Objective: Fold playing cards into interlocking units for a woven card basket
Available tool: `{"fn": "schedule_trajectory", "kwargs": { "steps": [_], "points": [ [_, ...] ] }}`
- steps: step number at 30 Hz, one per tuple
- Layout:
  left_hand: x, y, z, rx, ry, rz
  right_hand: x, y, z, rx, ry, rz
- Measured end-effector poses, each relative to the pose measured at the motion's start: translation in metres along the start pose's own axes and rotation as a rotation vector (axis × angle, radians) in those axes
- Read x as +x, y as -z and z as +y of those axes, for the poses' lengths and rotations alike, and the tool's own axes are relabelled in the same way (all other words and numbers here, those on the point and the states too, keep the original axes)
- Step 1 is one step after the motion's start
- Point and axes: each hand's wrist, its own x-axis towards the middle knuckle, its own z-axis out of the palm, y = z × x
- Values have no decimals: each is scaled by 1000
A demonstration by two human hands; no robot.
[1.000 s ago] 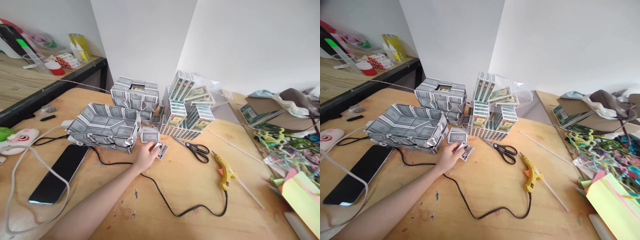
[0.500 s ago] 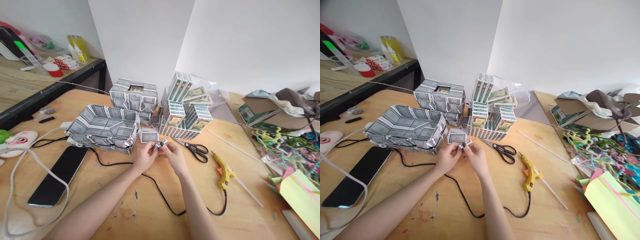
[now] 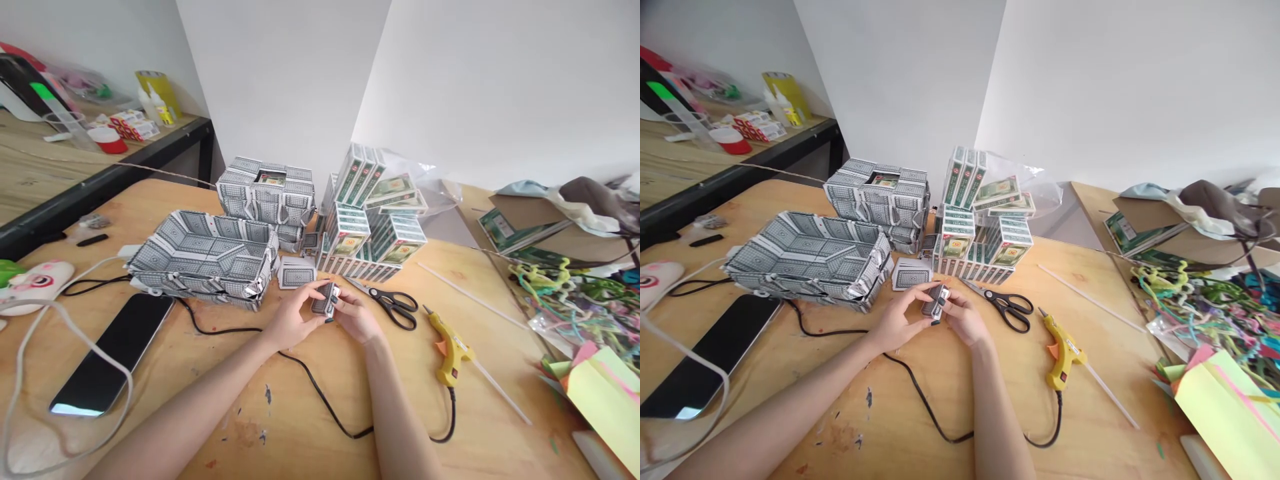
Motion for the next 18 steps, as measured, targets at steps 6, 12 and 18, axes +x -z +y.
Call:
{"fn": "schedule_trajectory", "kwargs": {
  "steps": [6,12,18],
  "points": [
    [0,2,1,83,-12,-5,1,3,0,-22,-3,6],
    [0,4,-3,203,-10,54,1,3,1,20,6,60],
    [-2,-1,-3,227,-8,47,-2,2,-7,-10,-42,38]
  ]
}}
